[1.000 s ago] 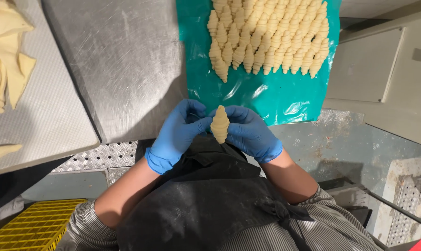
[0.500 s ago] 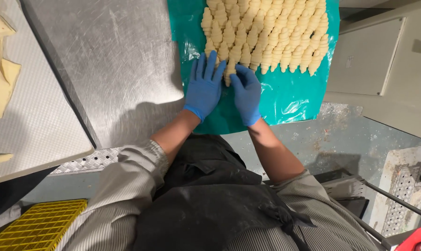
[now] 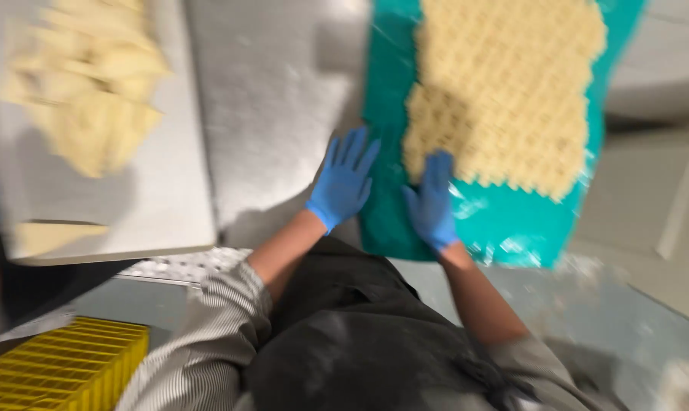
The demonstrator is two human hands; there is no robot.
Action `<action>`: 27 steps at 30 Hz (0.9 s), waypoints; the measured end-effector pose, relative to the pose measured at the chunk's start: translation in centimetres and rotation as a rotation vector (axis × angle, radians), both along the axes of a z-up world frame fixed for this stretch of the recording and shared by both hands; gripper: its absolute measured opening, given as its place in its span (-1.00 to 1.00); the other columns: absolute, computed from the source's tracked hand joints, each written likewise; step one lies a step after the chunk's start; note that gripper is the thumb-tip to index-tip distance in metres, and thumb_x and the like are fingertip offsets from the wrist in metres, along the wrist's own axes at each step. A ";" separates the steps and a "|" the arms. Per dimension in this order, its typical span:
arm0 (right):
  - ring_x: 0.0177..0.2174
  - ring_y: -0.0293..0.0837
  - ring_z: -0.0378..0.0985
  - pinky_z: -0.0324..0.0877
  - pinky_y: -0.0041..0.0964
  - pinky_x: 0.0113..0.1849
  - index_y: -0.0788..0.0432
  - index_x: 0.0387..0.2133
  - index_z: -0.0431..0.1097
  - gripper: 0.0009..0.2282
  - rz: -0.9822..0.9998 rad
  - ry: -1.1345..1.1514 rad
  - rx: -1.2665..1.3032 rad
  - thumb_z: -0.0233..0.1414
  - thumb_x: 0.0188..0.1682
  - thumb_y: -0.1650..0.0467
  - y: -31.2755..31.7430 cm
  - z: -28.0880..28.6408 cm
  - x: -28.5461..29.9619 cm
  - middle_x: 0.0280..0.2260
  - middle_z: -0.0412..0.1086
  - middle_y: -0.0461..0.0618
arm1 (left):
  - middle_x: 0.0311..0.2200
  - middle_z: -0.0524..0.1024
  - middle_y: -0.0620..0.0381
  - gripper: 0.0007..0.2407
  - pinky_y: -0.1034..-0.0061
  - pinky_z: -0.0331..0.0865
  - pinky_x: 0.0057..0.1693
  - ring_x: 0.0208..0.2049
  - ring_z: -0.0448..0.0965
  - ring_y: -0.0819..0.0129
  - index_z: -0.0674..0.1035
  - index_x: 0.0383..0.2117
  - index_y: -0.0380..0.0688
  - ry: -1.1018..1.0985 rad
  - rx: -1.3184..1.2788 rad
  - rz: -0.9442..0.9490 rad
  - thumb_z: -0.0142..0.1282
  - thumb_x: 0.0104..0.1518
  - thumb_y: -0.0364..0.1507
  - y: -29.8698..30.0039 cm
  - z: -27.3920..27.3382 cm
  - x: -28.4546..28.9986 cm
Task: Rolling triangular pieces of dough into croissants and placing them on a tray.
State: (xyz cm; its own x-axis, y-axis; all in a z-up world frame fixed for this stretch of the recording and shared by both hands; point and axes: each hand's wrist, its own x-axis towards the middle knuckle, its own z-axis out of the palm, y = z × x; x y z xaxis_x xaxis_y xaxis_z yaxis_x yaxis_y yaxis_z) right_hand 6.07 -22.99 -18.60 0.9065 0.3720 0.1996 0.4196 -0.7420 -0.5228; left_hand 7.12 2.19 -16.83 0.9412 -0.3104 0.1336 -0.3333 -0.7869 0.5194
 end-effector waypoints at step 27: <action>0.17 0.20 0.37 0.32 -0.03 0.17 0.25 0.07 0.39 -0.61 -0.163 0.001 0.186 0.14 -0.08 0.50 16.6 7.3 -9.4 0.19 0.27 0.25 | -0.50 0.53 0.04 -0.84 0.47 0.43 -0.47 -0.58 0.52 0.35 0.41 -0.30 -0.28 0.364 -1.069 1.088 0.16 0.11 -0.51 40.2 -9.3 4.6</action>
